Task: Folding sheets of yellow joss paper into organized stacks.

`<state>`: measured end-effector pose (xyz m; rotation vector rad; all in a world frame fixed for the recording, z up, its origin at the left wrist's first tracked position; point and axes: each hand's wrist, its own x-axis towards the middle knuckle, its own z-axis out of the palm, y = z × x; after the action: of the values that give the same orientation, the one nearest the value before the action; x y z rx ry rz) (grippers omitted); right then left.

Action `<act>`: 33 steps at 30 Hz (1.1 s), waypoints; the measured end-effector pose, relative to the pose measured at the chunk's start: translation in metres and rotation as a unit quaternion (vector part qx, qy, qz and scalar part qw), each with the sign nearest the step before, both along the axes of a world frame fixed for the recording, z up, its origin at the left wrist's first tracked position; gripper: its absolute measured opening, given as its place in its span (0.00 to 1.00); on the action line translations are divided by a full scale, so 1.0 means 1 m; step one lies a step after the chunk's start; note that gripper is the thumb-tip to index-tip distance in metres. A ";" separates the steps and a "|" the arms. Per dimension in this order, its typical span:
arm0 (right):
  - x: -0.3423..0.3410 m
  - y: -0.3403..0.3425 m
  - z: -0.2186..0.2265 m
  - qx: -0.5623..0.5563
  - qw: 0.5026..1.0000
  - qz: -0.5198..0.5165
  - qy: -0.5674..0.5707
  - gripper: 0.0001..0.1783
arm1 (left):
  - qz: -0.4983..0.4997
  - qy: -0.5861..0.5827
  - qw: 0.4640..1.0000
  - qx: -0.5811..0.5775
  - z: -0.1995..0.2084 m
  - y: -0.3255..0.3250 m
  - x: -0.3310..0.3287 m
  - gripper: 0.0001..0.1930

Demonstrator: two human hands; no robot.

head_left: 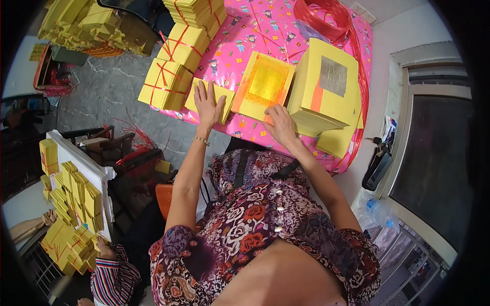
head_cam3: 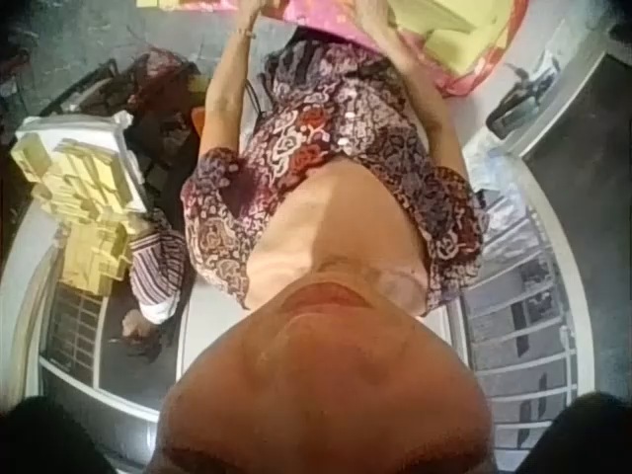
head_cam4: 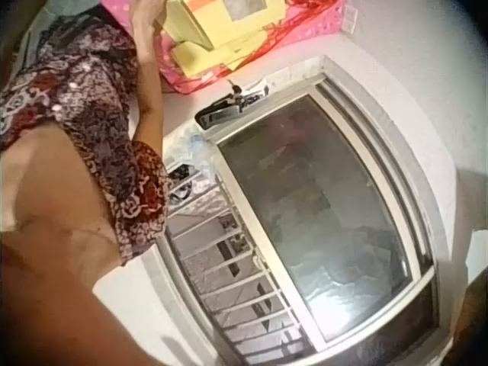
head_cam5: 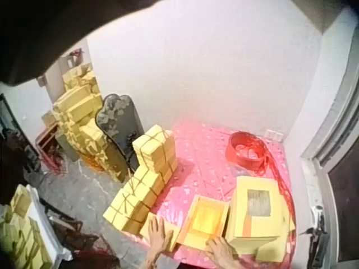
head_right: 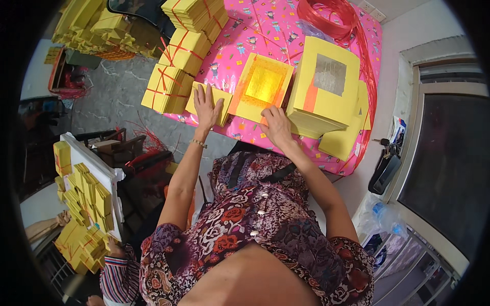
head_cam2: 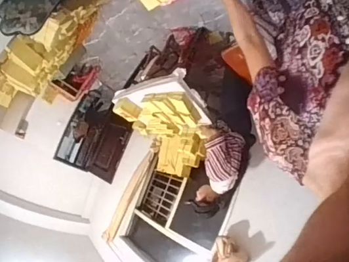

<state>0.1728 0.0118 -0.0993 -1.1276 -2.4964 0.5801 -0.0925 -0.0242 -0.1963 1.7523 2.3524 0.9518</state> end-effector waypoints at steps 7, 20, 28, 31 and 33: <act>0.006 0.003 0.008 -0.019 1.000 0.005 0.021 0.15 | 0.007 0.064 0.994 -0.089 -0.009 0.016 0.005 0.39; 0.008 0.009 -0.001 -0.096 0.990 -0.031 0.103 0.07 | 0.018 0.033 0.998 0.047 0.027 -0.005 -0.003 0.32; 0.011 0.012 -0.004 -0.143 0.982 -0.057 0.111 0.09 | 0.121 -0.370 0.918 0.079 0.036 -0.035 0.064 0.15; 0.010 0.011 0.002 -0.167 0.975 -0.065 0.129 0.10 | 0.106 -0.659 0.743 0.052 0.045 -0.038 0.097 0.15; 0.010 0.011 0.002 -0.171 0.974 -0.072 0.127 0.10 | 0.101 -0.721 0.685 0.010 0.050 -0.037 0.109 0.16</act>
<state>0.1825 0.0228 -0.0968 -1.2494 -2.1274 1.0695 0.0160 -0.0617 -0.1468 0.2131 1.3258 1.5052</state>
